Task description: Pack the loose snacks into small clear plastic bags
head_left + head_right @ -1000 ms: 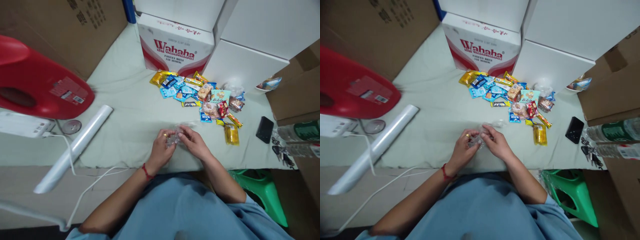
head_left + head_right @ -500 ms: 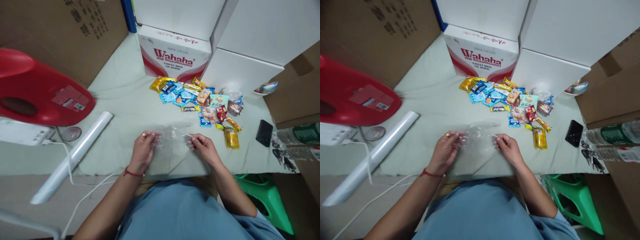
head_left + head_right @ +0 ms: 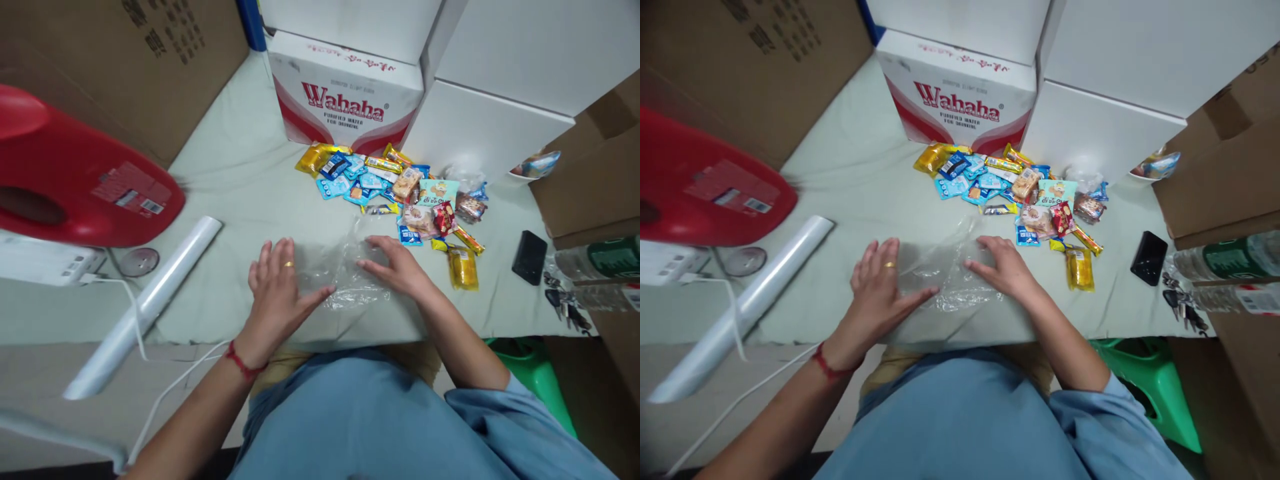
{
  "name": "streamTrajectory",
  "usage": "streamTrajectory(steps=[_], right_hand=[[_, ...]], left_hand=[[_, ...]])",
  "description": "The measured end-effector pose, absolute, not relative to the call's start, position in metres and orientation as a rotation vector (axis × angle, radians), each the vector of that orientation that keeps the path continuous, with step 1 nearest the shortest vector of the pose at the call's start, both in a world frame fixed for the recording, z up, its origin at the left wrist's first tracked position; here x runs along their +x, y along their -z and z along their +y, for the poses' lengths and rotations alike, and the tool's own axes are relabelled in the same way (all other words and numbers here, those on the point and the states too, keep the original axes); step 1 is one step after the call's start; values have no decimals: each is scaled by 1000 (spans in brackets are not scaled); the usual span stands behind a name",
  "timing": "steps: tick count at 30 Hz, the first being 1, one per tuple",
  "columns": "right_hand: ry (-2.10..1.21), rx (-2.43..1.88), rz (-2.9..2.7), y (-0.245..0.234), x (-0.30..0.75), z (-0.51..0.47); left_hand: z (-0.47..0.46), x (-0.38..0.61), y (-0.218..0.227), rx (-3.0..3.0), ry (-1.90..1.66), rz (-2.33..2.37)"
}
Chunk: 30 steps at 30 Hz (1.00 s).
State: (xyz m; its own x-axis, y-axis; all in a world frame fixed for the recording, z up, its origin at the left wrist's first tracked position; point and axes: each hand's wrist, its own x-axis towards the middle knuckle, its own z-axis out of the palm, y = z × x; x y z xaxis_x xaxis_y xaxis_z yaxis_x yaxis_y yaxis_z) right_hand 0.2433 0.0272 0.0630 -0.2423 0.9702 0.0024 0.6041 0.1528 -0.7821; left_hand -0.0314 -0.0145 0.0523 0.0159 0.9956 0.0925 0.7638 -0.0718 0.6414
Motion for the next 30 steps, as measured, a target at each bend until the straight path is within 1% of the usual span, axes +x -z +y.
streamTrajectory(steps=[2, 5, 7, 10, 12, 14, 17, 19, 20, 22, 24, 25, 30], right_hand=[[-933, -1499, -1833, -52, 223, 40], [-939, -1528, -1664, -38, 215, 50], [-930, -1591, -1544, -33, 223, 51], [-971, -1683, -1435, -26, 244, 50], [-1022, -1706, -1419, -20, 254, 49], [-1072, -1713, -1418, -15, 258, 49], [-1110, -1734, -1439, -11, 256, 50], [-1099, -1747, -1468, -13, 253, 51], [-1084, -1743, -1490, -14, 251, 52], [-1045, -1725, -1544, -17, 250, 53], [-1015, -1704, -1600, -19, 250, 54], [-1008, -1698, -1620, -19, 251, 54], [-930, -1740, -1606, -14, 265, 51]], left_hand=[[1, -19, -56, 1917, -772, 1837], [20, -15, -54, 1789, -661, 1829], [24, -22, -49, 1610, -697, 1830], [19, -38, -40, 1206, -863, 1774], [12, -51, -35, 937, -884, 1711], [4, -62, -33, 843, -880, 1720], [-7, -74, -41, 1161, -970, 2000], [-13, -75, -52, 1602, -1064, 2143], [-15, -72, -58, 1855, -1072, 2097], [-14, -60, -69, 2282, -950, 1797], [-5, -45, -73, 2492, -727, 1525], [2, -38, -72, 2534, -625, 1467], [31, -26, -37, 2482, -273, 1571]])
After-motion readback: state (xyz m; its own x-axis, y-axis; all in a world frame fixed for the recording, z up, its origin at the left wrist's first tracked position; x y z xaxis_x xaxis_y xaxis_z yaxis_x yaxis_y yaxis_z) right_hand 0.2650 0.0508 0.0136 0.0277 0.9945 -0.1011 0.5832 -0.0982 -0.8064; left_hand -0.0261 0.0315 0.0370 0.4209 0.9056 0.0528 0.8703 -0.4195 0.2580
